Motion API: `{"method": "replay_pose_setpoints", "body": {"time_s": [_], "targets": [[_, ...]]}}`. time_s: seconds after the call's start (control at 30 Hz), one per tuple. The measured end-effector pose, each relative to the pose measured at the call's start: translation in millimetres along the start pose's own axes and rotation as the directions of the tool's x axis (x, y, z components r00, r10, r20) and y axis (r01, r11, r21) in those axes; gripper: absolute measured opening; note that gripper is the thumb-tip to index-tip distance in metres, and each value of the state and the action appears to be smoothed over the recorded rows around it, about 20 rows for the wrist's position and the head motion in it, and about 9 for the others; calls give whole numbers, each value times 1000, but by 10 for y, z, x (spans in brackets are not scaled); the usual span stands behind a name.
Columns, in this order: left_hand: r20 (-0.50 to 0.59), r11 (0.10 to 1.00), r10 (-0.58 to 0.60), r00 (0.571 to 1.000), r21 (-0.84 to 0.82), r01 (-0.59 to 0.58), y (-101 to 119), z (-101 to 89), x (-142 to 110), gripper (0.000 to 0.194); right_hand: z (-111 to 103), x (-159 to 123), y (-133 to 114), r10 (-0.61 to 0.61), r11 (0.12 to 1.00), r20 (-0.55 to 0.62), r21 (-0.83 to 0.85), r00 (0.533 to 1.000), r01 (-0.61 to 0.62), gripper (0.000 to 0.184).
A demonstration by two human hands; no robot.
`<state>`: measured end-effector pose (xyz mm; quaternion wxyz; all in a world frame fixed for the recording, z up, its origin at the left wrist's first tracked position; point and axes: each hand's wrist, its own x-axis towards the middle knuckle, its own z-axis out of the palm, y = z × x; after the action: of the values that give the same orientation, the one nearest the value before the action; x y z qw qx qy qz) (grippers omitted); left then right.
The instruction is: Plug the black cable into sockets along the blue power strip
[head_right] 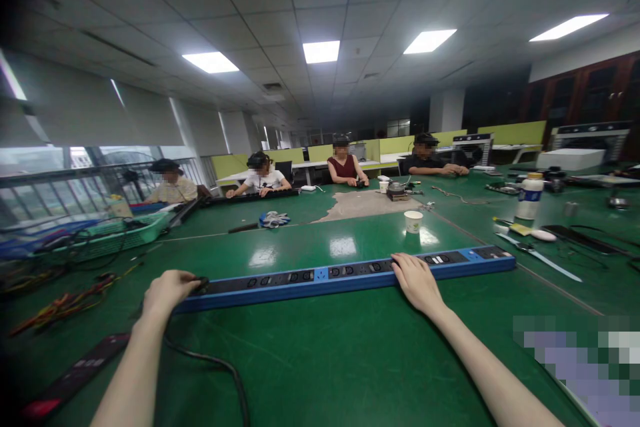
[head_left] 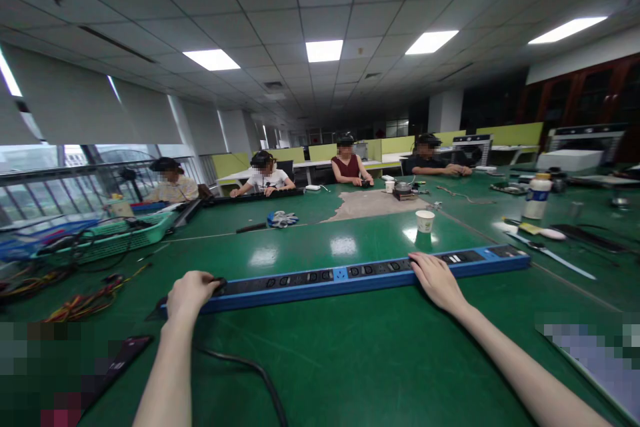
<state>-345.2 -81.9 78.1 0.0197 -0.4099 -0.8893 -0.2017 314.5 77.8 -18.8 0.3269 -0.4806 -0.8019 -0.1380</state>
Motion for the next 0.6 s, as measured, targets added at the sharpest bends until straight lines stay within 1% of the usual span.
{"method": "replay_pose_setpoints", "body": {"time_s": [0.07,0.17,0.27,0.4,0.6], "targets": [[-15,999,20,1000,-29,-21,24,13,-22,45,15,0,12,6,1000,7,1,1000,-6,49],[-8,999,30,1000,-38,-31,81,-4,-55,41,30,-4,18,8,1000,6,4,1000,-8,49],[6,1000,4,1000,-2,-4,162,-15,-88,36,33,-7,13,5,1000,-2,4,1000,-5,48],[8,999,-32,999,43,32,260,29,-105,33,19,-4,3,-1,1000,-1,8,1000,1,48],[49,997,-44,998,62,41,258,75,-33,35,-10,-1,-33,10,1000,-8,9,1000,-10,48]]}}
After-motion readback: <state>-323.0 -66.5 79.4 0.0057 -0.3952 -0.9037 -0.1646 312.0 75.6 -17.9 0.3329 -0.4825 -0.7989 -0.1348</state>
